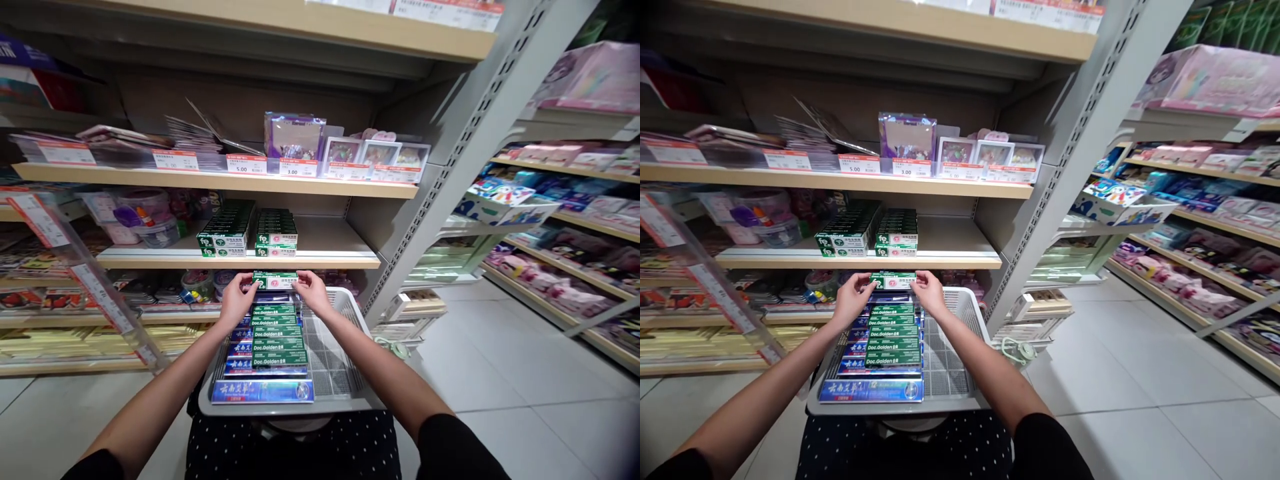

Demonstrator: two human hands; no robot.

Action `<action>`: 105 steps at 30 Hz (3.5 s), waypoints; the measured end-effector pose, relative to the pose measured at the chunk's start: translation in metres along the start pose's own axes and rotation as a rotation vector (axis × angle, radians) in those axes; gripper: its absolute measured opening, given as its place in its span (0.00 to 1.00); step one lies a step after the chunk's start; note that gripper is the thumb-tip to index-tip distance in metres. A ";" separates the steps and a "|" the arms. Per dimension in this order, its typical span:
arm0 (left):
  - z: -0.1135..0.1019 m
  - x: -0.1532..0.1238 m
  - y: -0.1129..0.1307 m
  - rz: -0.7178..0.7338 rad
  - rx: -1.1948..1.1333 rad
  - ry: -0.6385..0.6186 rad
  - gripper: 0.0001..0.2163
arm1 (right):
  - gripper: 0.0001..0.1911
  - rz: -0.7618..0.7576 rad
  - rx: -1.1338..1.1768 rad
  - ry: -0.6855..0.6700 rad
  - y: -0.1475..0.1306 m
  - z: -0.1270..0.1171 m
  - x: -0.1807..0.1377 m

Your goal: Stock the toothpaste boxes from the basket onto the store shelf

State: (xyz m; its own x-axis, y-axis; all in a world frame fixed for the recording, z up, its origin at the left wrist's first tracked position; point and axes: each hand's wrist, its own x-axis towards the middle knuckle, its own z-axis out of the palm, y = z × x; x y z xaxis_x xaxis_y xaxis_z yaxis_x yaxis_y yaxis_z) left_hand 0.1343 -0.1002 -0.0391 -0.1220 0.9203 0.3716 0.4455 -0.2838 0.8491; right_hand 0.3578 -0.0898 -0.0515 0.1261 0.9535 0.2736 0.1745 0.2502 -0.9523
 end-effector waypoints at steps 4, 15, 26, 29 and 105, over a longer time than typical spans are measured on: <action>0.012 0.032 0.025 0.080 -0.146 0.128 0.15 | 0.18 -0.174 0.083 0.071 -0.021 0.005 0.031; 0.036 0.090 0.025 0.143 -0.179 0.267 0.14 | 0.12 -0.318 -0.086 0.219 -0.044 0.010 0.080; 0.051 0.098 0.019 0.165 -0.141 0.344 0.14 | 0.09 -0.260 0.040 0.267 -0.026 0.027 0.090; 0.053 0.102 0.019 0.161 -0.103 0.329 0.14 | 0.09 -0.243 0.074 0.266 -0.024 0.029 0.095; -0.027 -0.071 -0.036 -0.155 -0.238 -0.181 0.16 | 0.08 -0.053 0.128 -0.048 0.022 0.004 -0.089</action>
State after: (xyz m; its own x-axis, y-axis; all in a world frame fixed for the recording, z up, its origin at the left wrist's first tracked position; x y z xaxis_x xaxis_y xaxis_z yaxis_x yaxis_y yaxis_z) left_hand 0.1026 -0.1620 -0.0861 -0.0031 0.9843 0.1767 0.2120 -0.1720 0.9620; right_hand 0.3465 -0.1684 -0.0977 0.0722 0.9446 0.3201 0.0529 0.3169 -0.9470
